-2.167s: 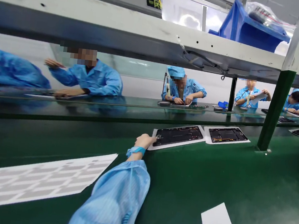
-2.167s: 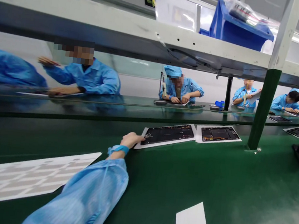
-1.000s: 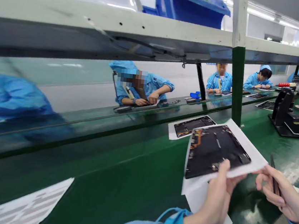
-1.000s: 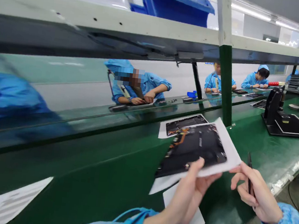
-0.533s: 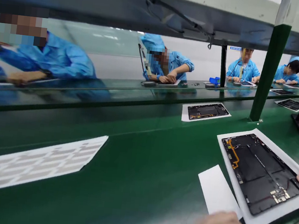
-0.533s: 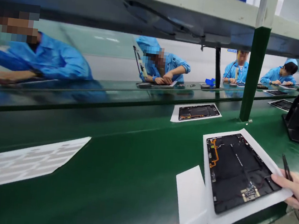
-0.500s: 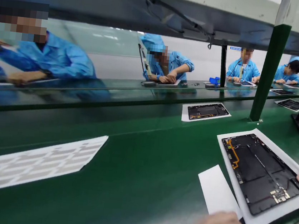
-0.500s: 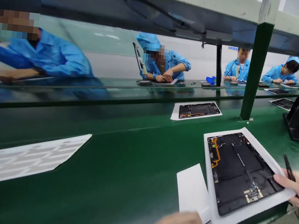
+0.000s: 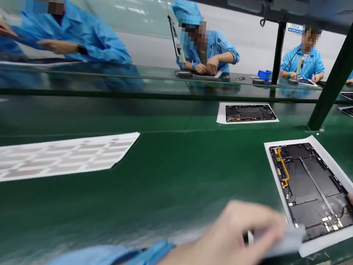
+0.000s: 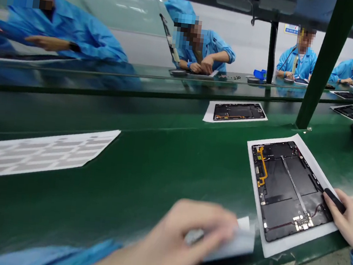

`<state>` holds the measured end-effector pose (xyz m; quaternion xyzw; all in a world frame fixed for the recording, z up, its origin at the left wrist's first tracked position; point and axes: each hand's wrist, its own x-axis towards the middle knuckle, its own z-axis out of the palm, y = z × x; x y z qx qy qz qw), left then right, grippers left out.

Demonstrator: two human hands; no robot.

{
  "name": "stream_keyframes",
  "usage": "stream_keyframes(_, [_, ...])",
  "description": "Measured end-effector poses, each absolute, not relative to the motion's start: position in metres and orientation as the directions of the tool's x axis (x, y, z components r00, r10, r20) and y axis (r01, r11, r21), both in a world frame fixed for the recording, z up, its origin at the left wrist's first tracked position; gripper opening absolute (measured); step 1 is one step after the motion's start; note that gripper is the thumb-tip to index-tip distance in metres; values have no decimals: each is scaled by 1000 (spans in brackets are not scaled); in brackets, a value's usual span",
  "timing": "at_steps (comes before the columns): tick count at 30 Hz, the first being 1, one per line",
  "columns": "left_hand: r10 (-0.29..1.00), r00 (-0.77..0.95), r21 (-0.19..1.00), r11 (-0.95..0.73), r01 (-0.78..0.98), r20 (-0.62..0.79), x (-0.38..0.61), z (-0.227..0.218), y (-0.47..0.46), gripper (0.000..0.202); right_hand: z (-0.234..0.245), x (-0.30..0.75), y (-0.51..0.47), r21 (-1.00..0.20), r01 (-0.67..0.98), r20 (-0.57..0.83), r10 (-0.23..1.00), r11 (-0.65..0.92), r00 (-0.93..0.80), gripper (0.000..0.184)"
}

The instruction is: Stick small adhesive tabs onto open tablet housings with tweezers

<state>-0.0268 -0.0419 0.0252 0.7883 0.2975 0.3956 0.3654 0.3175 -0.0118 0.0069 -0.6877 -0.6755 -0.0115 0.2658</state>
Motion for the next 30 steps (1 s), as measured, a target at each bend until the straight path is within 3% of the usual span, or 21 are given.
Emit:
stream_keyframes(2, [861,384,907,-405,120,334,-32,34,-19,25,5,321,-15,-333,939,361,931,83,45,38])
stream_keyframes(6, [909,333,953,-291,80,249,-37,17,26,38,5,323,-18,-308,941,379,925,143,-17,36])
stream_keyframes(14, [884,352,900,-391,193,309,-41,-14,62,24,9,302,-7,-280,935,509,860,218,-48,29])
stream_keyframes(19, [835,292,789,-542,289,467,-39,-14,67,19,-7,302,3,-351,900,592,806,258,0,26])
stream_keyframes(22, [751,267,686,-660,306,604,-23,-6,58,21,-8,300,4,-414,853,682,729,317,59,23])
stream_keyframes(25, [637,249,577,-768,278,729,7,17,41,24,8,290,-10,-456,784,754,651,420,90,33])
stream_keyframes(30, [466,222,430,-882,193,856,61,69,5,29,35,267,-49,-478,618,681,707,624,-188,41])
